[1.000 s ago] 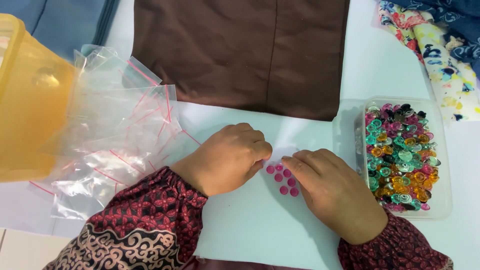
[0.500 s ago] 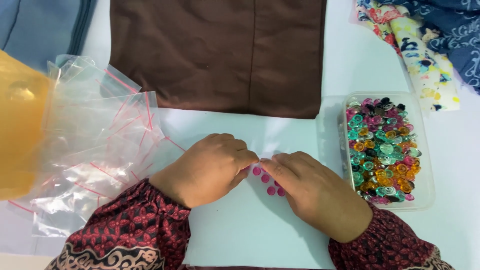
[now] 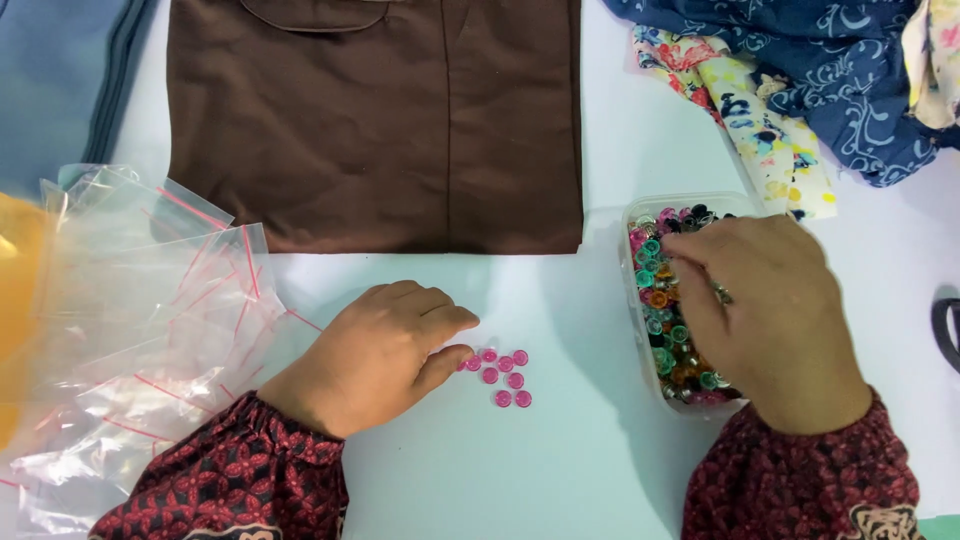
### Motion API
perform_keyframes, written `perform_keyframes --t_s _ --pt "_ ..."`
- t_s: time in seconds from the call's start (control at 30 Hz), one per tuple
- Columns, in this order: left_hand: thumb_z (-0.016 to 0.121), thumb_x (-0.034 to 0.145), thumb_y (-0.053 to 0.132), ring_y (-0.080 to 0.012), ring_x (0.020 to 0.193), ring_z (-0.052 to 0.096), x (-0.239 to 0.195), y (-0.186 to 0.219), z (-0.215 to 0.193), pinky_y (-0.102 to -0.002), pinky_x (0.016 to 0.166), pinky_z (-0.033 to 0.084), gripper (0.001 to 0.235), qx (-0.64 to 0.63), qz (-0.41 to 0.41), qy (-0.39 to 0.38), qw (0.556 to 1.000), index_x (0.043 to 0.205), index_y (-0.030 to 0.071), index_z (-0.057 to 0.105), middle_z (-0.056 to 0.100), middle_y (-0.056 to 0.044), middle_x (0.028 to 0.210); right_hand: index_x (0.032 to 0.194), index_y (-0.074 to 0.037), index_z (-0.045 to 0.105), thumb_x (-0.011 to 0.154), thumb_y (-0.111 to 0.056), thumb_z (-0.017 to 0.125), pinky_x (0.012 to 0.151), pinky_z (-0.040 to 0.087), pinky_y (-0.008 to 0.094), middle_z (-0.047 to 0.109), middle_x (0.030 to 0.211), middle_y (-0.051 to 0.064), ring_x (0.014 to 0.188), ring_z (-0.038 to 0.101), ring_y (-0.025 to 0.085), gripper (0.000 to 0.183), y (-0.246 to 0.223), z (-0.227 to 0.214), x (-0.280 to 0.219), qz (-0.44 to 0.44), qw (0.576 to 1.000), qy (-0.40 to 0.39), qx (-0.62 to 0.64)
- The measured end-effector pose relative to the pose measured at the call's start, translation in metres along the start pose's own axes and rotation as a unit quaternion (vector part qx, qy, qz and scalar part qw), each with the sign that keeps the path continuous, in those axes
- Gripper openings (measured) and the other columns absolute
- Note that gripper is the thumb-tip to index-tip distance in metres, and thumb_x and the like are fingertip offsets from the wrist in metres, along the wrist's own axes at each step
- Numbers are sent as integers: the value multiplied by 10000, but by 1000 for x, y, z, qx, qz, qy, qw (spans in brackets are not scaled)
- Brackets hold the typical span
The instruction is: The person sorts colorful buttons from a plastic container onto a white table. They pick up small clear plastic bags, place buttons inside them, and seal the bags. The person repeats this process with different colored buttons, organizing them into separate bags.
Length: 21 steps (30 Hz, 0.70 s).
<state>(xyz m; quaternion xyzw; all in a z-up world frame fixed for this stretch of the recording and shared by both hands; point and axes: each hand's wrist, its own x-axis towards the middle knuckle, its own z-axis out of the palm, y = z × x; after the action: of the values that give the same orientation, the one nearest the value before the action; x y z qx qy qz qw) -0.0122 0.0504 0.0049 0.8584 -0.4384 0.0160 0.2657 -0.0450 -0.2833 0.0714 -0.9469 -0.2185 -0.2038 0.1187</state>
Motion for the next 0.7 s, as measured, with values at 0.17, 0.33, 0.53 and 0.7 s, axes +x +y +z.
perform_keyframes --t_s 0.17,0.33,0.53,0.7 --pt "705 949 279 -284 838 632 -1 0 3 -435 766 533 225 -1 -1 -3 1000 1111 121 699 690 -24 925 1150 35 759 994 35 683 924 491 488 741 1086 192 985 665 377 173 32 5 -9 32 999 2 -25" --pt "716 942 258 -281 813 635 2 1 0 -431 742 534 211 0 5 -2 1000 1098 117 695 690 -26 900 1126 -12 794 981 -103 723 899 478 466 701 962 149 900 625 353 186 41 25 -8 47 998 -14 -48" --pt "709 942 257 -286 834 638 0 2 0 -435 768 535 229 -4 1 -8 1000 1117 110 705 692 -30 908 1083 -65 811 945 -193 758 844 508 470 670 854 117 810 614 355 196 47 31 -12 66 992 -47 -100" --pt "690 960 285 -289 834 632 1 1 -1 -438 766 528 238 -2 1 -16 1000 1123 112 708 690 -27 918 1009 -99 804 903 -169 754 853 514 473 715 883 86 836 644 350 137 50 32 -14 57 991 -60 -106"
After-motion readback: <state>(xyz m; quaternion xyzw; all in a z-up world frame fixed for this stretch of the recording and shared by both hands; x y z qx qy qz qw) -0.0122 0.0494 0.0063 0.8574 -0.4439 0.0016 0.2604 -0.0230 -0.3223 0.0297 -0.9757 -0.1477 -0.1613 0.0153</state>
